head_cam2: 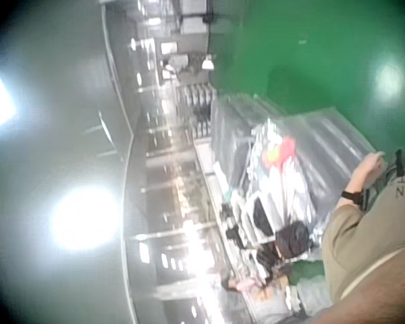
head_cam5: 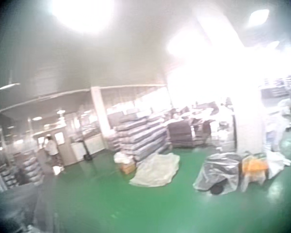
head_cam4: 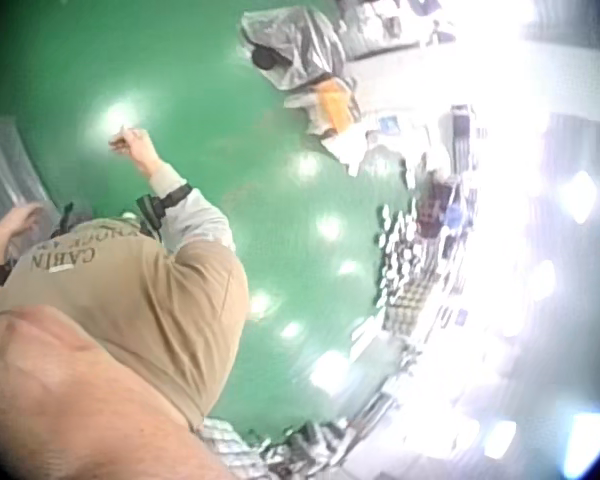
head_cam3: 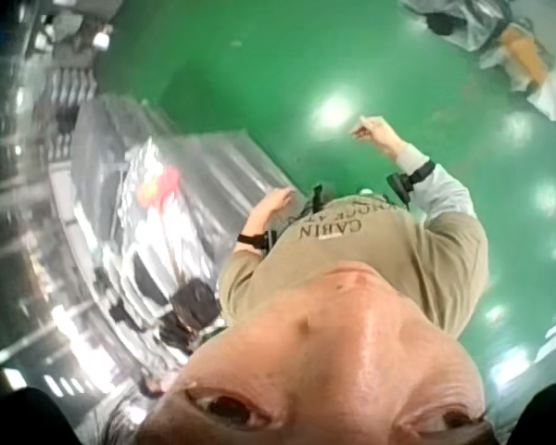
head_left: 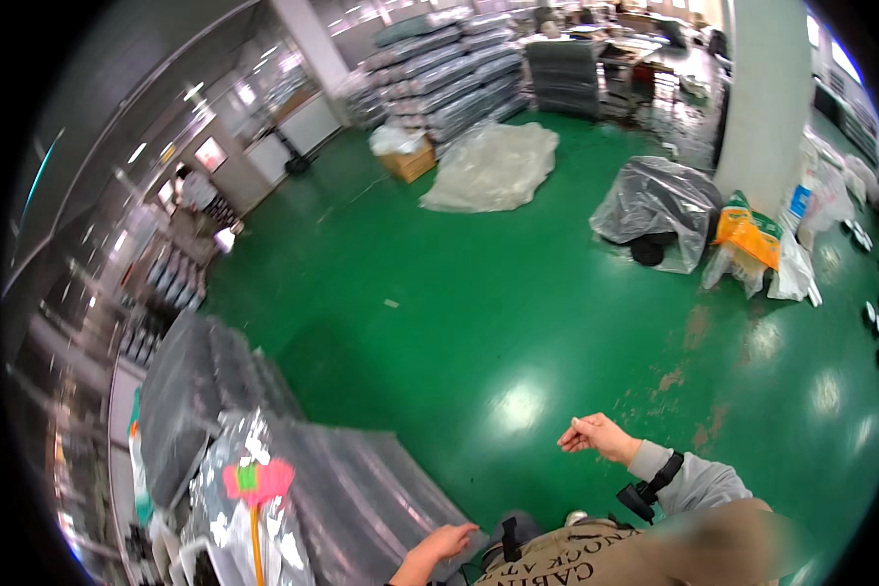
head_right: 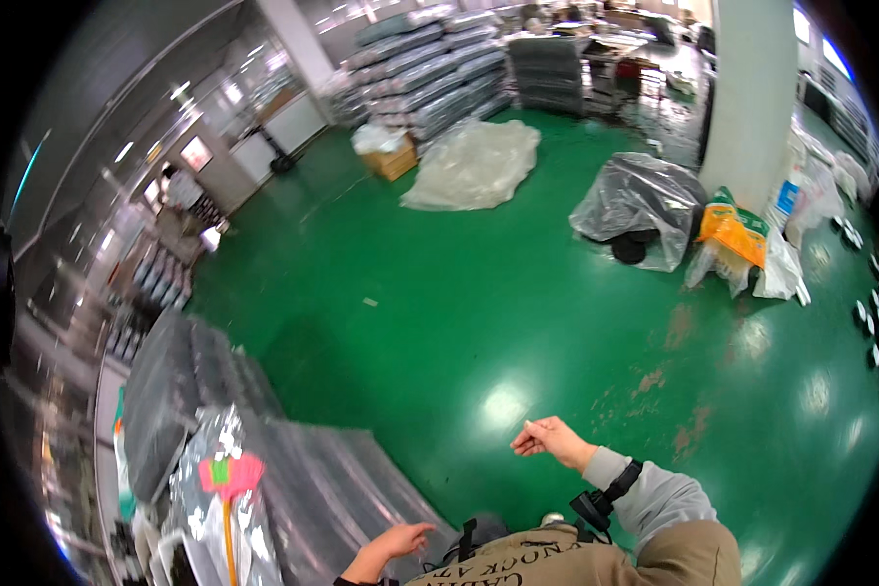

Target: The person walks through a warehouse carrying a plastic bag, then uses a yellow utility knife to open a large package of dark, round compressed seaweed cakes. They remove the cakes and place them one by one onto a digital scale to weigh them, stacking the weighed cakes on the table.

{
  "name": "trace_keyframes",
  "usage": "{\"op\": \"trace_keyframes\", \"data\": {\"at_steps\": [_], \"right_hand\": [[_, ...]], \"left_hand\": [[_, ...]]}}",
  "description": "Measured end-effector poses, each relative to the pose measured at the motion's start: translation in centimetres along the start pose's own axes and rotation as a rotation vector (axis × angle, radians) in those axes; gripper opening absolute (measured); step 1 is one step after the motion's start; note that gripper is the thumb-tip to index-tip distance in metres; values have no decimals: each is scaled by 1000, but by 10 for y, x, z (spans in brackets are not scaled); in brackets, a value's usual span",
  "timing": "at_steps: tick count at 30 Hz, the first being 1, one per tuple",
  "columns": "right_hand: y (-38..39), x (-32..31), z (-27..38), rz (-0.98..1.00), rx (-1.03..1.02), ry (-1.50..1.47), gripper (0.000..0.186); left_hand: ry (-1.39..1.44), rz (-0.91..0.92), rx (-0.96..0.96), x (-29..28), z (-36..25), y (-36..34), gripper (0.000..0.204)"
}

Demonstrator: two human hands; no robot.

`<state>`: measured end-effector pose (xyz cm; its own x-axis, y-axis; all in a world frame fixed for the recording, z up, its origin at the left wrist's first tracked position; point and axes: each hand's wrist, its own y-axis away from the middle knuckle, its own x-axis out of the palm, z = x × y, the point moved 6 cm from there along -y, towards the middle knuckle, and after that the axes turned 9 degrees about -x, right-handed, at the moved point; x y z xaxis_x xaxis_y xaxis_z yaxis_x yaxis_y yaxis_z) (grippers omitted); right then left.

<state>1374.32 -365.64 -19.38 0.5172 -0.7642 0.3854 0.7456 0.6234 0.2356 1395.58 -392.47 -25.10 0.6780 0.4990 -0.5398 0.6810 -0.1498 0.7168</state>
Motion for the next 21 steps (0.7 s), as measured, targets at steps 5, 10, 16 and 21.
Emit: {"op": "trace_keyframes", "data": {"at_steps": [5,10,16,21], "right_hand": [[-65,-104,49,-108,-34,-22,36],[-142,-217,136,-236,-23,107,32],[-196,-377,235,-686,-132,27,30],[-300,-505,264,-820,-99,-78,30]], "left_hand": [[-96,154,-130,-95,-59,-108,30],[-442,45,242,-235,-147,-273,28],[-493,4,643,-446,-384,-452,29],[-656,-57,586,-577,-446,-605,29]]}}
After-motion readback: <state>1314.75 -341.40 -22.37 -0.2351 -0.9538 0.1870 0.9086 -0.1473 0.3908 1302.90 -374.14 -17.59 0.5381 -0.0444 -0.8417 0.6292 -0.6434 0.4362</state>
